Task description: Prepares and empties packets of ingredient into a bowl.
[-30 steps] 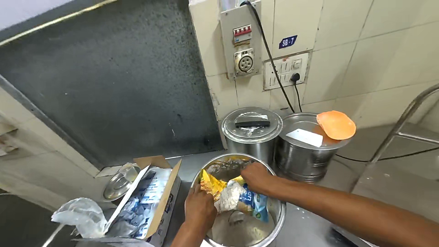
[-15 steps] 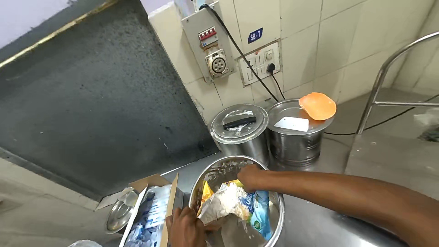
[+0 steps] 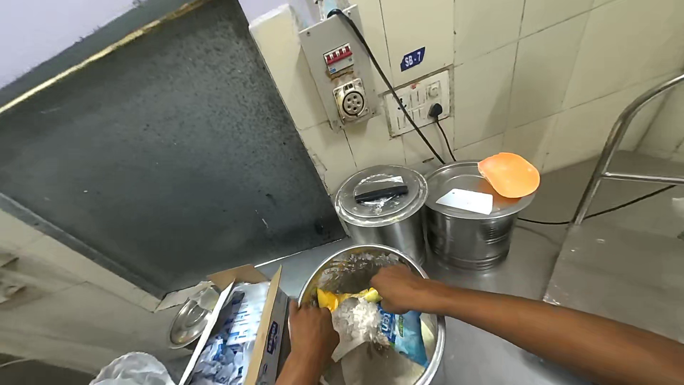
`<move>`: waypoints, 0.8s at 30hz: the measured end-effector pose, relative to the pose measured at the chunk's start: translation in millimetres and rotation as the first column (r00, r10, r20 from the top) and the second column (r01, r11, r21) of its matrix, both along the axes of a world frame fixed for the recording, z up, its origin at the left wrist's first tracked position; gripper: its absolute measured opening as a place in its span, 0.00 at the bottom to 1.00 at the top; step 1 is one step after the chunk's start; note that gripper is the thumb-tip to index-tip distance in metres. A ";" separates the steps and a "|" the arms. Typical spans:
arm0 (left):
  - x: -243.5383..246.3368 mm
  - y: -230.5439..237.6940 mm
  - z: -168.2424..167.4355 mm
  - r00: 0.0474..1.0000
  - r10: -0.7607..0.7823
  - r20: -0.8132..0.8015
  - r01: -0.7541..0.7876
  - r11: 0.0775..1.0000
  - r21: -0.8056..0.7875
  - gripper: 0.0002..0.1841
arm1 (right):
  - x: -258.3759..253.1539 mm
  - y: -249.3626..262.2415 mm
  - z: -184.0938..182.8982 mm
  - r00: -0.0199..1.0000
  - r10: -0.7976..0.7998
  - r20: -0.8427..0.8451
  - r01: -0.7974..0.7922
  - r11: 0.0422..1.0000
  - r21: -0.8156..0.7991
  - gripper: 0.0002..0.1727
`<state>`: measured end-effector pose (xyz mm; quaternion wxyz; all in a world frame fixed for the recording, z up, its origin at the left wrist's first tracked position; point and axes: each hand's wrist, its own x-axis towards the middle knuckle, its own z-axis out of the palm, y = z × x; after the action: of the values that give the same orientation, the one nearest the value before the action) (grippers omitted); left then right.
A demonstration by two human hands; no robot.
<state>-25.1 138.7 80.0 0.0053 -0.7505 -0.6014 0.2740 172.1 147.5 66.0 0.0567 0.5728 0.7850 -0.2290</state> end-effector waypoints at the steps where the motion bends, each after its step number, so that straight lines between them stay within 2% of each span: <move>1: 1.2 2.6 -1.5 1.000 -0.003 -0.001 0.003 1.000 0.001 0.23 | -0.3 -3.2 3.8 1.000 0.005 0.005 -0.005 1.000 0.016 0.15; 8: 5.8 16.9 -13.4 0.992 -0.090 0.083 0.082 0.992 0.099 0.28 | -4.9 -14.7 19.4 0.996 0.082 0.041 -0.088 0.981 0.171 0.12; 9: 7.4 17.5 -9.8 0.990 -0.061 0.125 0.050 0.994 0.095 0.27 | -6.9 -15.2 19.4 0.992 0.111 0.067 -0.121 0.975 0.185 0.12; 11: 8.9 23.0 -0.2 0.949 0.098 0.299 -0.104 0.995 0.003 0.25 | -10.6 -18.4 18.6 0.979 0.171 0.109 -0.191 0.958 0.213 0.13; 12: 5.8 29.5 -0.8 0.886 0.192 0.422 -0.188 0.981 -0.052 0.24 | -12.0 -20.1 18.1 0.972 0.198 0.125 -0.222 0.949 0.225 0.14; 14: -1.9 45.8 -10.9 0.733 0.361 0.577 -0.298 0.932 -0.206 0.30 | -12.1 -26.3 15.1 0.960 0.240 0.145 -0.273 0.916 0.294 0.15; 15: -5.8 52.3 -19.1 0.673 0.423 0.607 -0.305 0.906 -0.293 0.34 | -9.5 -31.2 9.6 0.954 0.259 0.153 -0.299 0.863 0.406 0.14; 16: -9.8 57.7 -30.3 0.632 0.465 0.620 -0.284 0.883 -0.373 0.37 | -5.6 -35.3 1.4 0.948 0.269 0.168 -0.316 0.759 0.569 0.12; 17: -12.7 61.3 -42.5 0.601 0.490 0.631 -0.243 0.865 -0.440 0.39 | -0.6 -37.4 -7.1 0.943 0.269 0.194 -0.321 0.592 0.739 0.09; 18: -13.3 61.7 -51.7 0.551 0.519 0.653 -0.208 0.843 -0.495 0.41 | 5.5 -36.5 -14.2 0.940 0.253 0.229 -0.315 0.387 0.867 0.06; 19: -13.6 61.0 -56.1 0.476 0.570 0.669 -0.190 0.810 -0.555 0.43 | 11.1 -35.8 -16.7 0.940 0.233 0.248 -0.300 0.226 0.927 0.06; 20: -15.5 60.0 -58.0 0.387 0.625 0.677 -0.197 0.774 -0.602 0.43 | 15.1 -36.0 -16.8 0.943 0.219 0.250 -0.282 0.127 0.951 0.08; 22: -21.3 57.4 -57.0 0.222 0.705 0.674 -0.230 0.709 -0.667 0.42 | 18.4 -34.6 -17.1 0.949 0.223 0.222 -0.235 0.032 0.971 0.11; 24: -16.1 48.4 -53.8 0.061 0.751 0.657 -0.288 0.644 -0.709 0.35 | 21.4 -33.2 -18.3 0.948 0.249 0.200 -0.207 0.000 0.978 0.12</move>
<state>-41.1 187.1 26.2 -0.5952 -0.4611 -0.6475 -0.1177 193.4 114.3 47.7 -0.3293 0.3141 0.8058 0.3789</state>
